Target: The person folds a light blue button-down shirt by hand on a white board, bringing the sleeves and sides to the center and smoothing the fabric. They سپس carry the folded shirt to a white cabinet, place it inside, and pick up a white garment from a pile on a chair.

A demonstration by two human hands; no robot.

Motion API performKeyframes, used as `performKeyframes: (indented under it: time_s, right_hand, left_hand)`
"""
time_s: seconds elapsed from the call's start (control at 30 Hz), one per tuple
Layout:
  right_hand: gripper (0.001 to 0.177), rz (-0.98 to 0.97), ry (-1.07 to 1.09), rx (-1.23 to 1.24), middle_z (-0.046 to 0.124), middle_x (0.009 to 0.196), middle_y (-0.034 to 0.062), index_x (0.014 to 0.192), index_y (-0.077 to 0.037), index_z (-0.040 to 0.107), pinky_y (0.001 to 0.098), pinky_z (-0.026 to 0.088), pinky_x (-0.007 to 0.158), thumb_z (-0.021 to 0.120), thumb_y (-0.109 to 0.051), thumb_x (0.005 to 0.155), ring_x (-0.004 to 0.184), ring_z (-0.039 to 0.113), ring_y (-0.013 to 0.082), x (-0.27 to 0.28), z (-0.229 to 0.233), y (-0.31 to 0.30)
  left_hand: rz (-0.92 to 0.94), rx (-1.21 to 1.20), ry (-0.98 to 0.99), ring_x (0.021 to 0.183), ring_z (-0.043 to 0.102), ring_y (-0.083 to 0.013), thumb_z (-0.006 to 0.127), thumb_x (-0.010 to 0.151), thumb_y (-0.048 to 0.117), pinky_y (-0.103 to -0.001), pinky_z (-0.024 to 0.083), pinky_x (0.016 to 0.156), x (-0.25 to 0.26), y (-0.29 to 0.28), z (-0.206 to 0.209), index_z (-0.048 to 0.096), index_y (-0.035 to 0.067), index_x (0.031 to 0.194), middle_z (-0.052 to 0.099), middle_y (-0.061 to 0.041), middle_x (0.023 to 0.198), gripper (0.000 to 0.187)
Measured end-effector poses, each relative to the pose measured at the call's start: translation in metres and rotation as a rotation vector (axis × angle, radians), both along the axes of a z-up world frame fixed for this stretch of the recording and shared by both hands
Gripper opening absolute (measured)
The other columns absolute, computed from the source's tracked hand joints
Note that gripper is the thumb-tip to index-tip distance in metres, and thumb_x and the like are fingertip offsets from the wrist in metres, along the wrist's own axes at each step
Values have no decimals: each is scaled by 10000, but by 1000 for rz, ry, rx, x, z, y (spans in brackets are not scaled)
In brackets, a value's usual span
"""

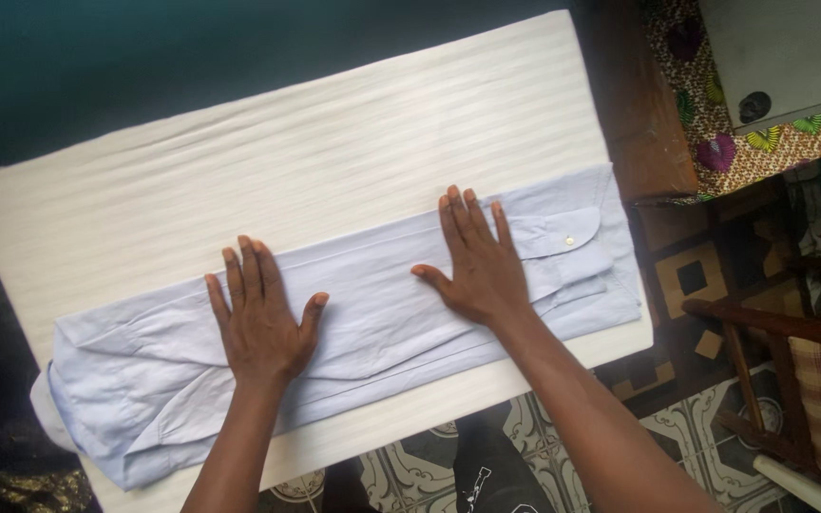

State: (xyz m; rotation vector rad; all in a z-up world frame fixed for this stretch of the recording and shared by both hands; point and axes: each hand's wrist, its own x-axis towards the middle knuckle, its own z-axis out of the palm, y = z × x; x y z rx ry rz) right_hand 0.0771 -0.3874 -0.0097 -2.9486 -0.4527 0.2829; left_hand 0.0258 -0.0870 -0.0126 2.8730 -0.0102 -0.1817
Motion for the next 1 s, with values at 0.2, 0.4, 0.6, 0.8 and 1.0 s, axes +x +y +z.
performKeyframes:
  time_s: [0.2, 0.4, 0.6, 0.8, 1.0]
  right_hand:
    - [901, -107, -45, 65, 165, 1728, 141, 1644, -23, 162, 517, 66, 1306, 249, -681, 1035, 1613, 105, 282, 6, 15, -26]
    - [930, 28, 143, -106, 97, 1677, 85, 1587, -92, 70, 490, -3, 1226, 191, -733, 925, 1545, 92, 238, 25, 1, -96]
    - [974, -141, 170, -156, 21, 1705, 114, 1613, -66, 9, 544, -49, 1235, 163, -752, 938, 1561, 14, 232, 45, 0, -170]
    - [977, -231, 18, -171, 51, 1709, 204, 1608, 15, 48, 573, -24, 1220, 162, -735, 992, 1570, 26, 291, 30, 3, -135]
    - [965, -39, 138, -181, 81, 1686, 73, 1611, -111, 82, 525, 11, 1240, 135, -774, 912, 1548, 53, 235, 10, 4, -75]
  left_hand:
    - [-22, 122, -70, 1558, -44, -371, 229, 980, 753, -571, -106, 1218, 9, -33, -2, 94, -54, 1588, 43, -224, 1695, 1020]
    - [-78, 30, 11, 1570, -20, -296, 233, 954, 741, -565, -86, 1233, 10, -73, -6, 88, -24, 1600, 45, -194, 1698, 1012]
    - [-68, 69, 26, 1577, -11, -297, 214, 950, 754, -563, -77, 1245, 12, -76, -1, 75, -6, 1606, 56, -182, 1699, 1013]
    - [-64, 87, 7, 1564, -10, -293, 224, 922, 777, -557, -76, 1235, 10, -76, -5, 49, 10, 1603, 52, -181, 1690, 1041]
    - [-66, 106, 24, 1565, -18, -287, 222, 921, 781, -559, -74, 1239, 8, -76, -3, 57, 15, 1605, 55, -174, 1690, 1041]
